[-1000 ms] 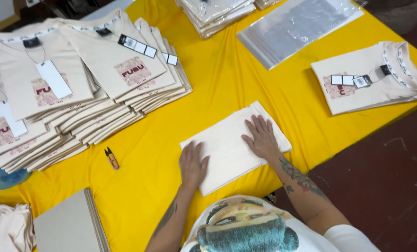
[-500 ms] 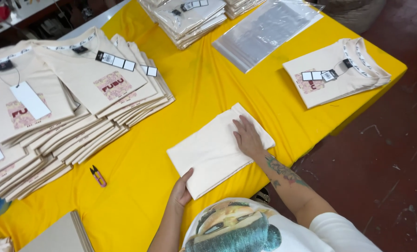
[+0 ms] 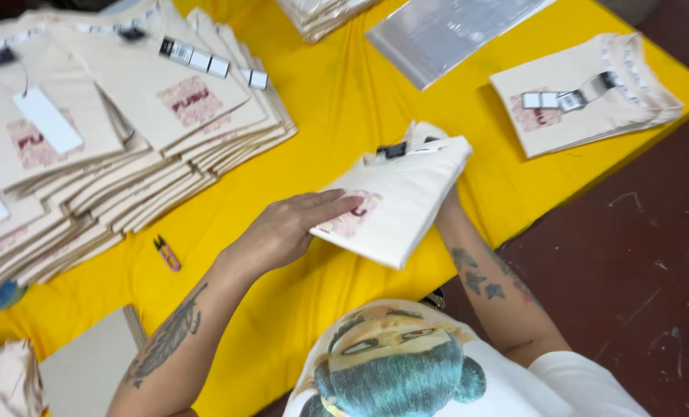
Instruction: A person is folding white t-shirts using a grey folding board on a yellow table in a factory setting, then stacking them.
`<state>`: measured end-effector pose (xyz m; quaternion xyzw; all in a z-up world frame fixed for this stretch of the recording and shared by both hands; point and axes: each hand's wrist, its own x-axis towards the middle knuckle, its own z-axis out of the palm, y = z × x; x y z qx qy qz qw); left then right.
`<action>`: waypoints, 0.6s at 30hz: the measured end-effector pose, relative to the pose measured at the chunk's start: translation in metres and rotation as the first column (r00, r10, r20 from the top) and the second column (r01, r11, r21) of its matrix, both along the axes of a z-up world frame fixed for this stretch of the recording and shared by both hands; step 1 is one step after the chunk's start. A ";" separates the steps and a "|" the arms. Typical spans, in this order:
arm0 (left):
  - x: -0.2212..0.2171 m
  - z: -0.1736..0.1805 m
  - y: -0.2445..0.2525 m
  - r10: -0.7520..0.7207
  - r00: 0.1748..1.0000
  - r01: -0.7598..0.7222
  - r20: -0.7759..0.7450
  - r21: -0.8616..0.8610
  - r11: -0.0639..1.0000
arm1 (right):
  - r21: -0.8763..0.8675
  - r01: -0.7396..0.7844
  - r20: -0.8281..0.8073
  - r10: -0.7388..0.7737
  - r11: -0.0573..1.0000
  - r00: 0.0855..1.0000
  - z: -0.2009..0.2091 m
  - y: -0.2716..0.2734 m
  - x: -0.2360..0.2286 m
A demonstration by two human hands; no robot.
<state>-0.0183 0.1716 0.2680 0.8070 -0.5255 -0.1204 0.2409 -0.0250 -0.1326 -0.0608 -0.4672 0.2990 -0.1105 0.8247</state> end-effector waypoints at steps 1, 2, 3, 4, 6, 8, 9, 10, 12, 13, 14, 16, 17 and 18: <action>0.002 -0.027 0.013 0.020 1.000 -0.020 -0.015 0.008 1.000 | 0.008 -0.020 -0.015 0.020 1.000 1.000 -0.011 -0.008 -0.010; 0.004 -0.052 0.026 -0.030 0.985 0.030 0.168 0.003 1.000 | 0.046 0.013 -0.038 -0.012 0.999 0.999 -0.019 -0.019 -0.015; 0.006 -0.077 0.038 -0.079 0.935 0.080 0.345 0.010 0.997 | 0.082 0.048 -0.063 -0.043 0.996 0.997 -0.028 -0.030 -0.020; 0.007 -0.115 0.056 -0.061 0.941 0.060 0.333 0.014 0.998 | 0.086 0.028 -0.075 -0.021 0.996 0.997 -0.038 -0.032 -0.029; 0.009 -0.191 0.091 -0.137 0.879 0.090 0.457 0.122 0.988 | 0.152 0.110 -0.132 -0.090 0.982 0.987 -0.058 -0.038 -0.046; -0.006 -0.227 0.120 -0.101 0.922 0.028 0.373 0.195 0.980 | 0.001 0.015 -0.186 -0.014 1.000 0.982 -0.028 -0.030 -0.057; -0.012 -0.245 0.133 -0.066 0.952 -0.016 0.298 0.264 0.964 | -0.151 -0.077 -0.237 0.040 0.986 0.971 -0.011 -0.028 -0.062; -0.014 -0.242 0.132 -0.072 0.954 -0.009 0.291 0.268 0.963 | -0.147 -0.073 -0.243 0.035 0.986 0.969 -0.004 -0.029 -0.062; -0.024 -0.239 0.130 -0.013 0.954 -0.054 0.300 0.213 0.976 | -0.459 -0.222 -0.315 0.076 0.860 0.946 0.011 -0.032 -0.064; -0.033 -0.241 0.120 -0.013 0.957 -0.052 0.289 0.217 0.975 | -0.454 -0.227 -0.325 0.077 0.862 0.943 0.011 -0.034 -0.065; -0.038 -0.242 0.109 -0.002 0.957 -0.041 0.289 0.142 0.989 | -0.500 -0.264 -0.350 0.087 0.825 0.933 0.011 -0.036 -0.063; -0.048 -0.264 0.096 0.000 0.958 -0.021 0.288 0.069 0.997 | -0.540 -0.296 -0.377 0.088 0.788 0.922 0.004 -0.043 -0.058; -0.053 -0.285 0.093 0.003 0.951 -0.031 0.310 0.085 0.996 | -0.623 -0.351 -0.428 0.070 0.700 0.901 -0.005 -0.048 -0.055; -0.055 -0.305 0.089 0.006 0.942 -0.042 0.336 0.100 0.994 | -0.692 -0.403 -0.474 0.045 0.599 0.879 -0.013 -0.054 -0.050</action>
